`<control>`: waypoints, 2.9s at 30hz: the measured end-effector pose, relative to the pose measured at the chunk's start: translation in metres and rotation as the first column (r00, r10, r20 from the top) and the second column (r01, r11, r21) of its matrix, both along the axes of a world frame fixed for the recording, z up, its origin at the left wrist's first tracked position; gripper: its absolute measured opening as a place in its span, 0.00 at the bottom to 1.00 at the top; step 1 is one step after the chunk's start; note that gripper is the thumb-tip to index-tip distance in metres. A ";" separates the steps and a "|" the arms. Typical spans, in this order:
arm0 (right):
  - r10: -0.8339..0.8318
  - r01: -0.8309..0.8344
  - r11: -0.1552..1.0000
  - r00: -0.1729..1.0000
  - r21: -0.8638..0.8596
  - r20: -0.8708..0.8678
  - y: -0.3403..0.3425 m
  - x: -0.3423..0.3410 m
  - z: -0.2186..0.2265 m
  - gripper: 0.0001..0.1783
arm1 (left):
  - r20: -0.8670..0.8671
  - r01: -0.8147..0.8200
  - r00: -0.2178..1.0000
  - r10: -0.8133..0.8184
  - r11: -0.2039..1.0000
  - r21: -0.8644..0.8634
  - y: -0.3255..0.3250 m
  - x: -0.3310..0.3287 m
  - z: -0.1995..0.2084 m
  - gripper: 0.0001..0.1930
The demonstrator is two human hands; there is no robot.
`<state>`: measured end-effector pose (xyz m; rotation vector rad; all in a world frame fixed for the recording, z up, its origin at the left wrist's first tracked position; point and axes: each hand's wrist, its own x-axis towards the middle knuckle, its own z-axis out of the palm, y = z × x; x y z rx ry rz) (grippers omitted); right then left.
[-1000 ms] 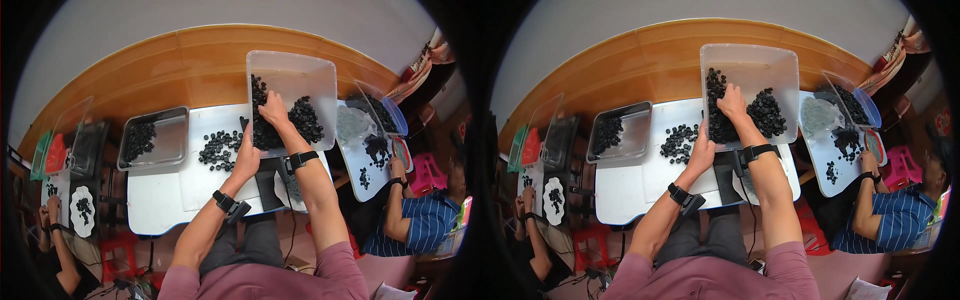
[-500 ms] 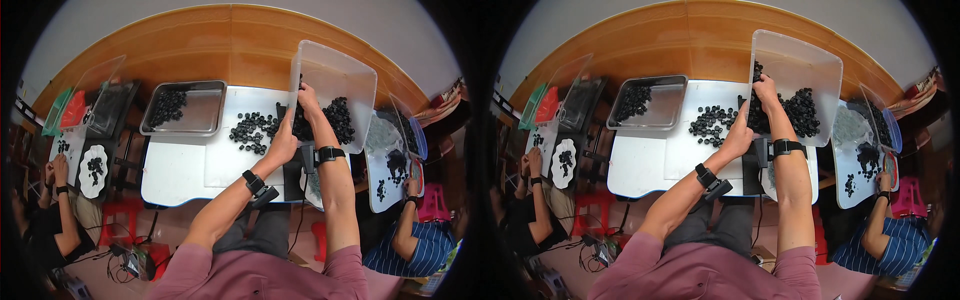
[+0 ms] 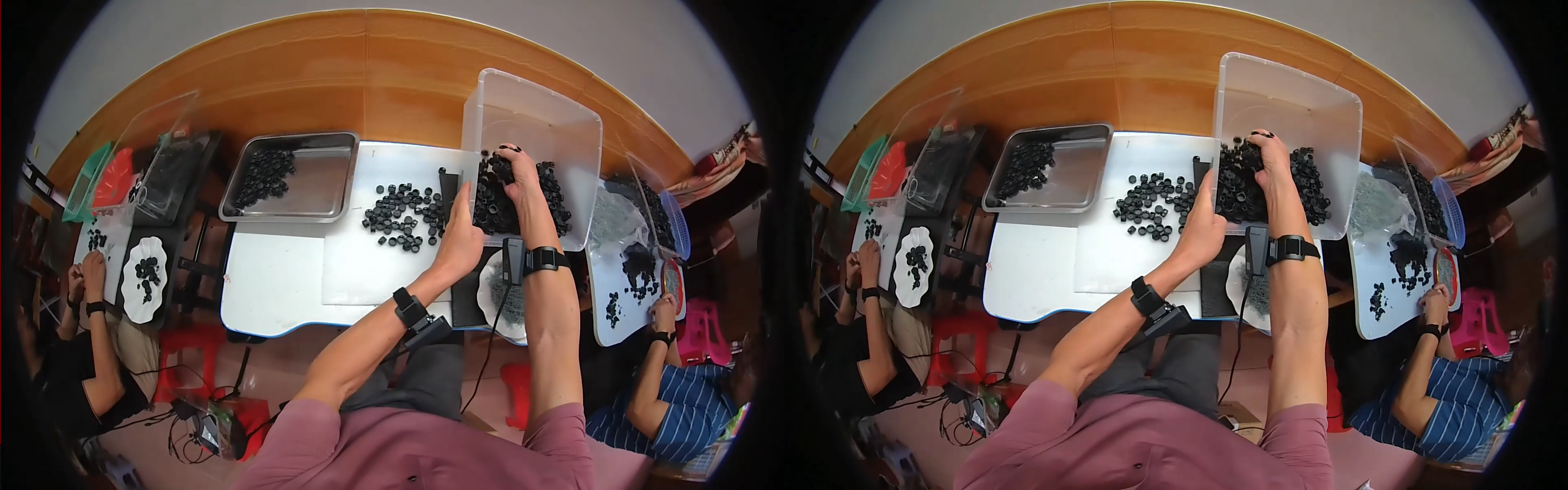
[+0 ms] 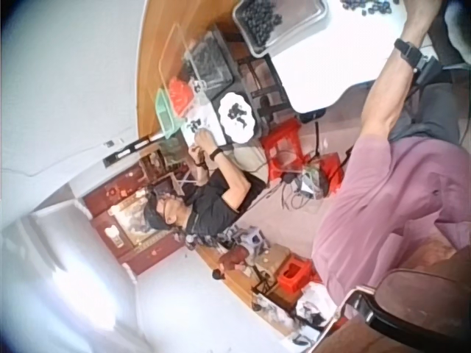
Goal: Manual assembly and inspection of small black plastic components by hand in a workshop setting.
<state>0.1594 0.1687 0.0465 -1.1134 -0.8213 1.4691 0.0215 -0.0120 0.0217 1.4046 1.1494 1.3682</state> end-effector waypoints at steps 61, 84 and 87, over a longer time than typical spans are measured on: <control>0.133 -0.139 0.990 0.963 -0.008 -0.236 -0.134 -0.122 0.080 0.13 | -0.267 -0.304 0.898 0.349 0.932 0.195 -0.094 -0.140 -0.050 0.60; -0.011 -0.329 0.808 0.821 0.489 0.571 -0.169 -0.148 -0.094 0.15 | -0.698 -0.220 0.598 0.394 0.918 0.329 -0.055 -0.135 -0.071 0.59; 0.002 -0.377 0.759 0.816 0.531 0.577 -0.171 -0.149 -0.095 0.15 | -0.689 -0.220 0.596 0.412 0.909 0.354 -0.053 -0.136 -0.074 0.58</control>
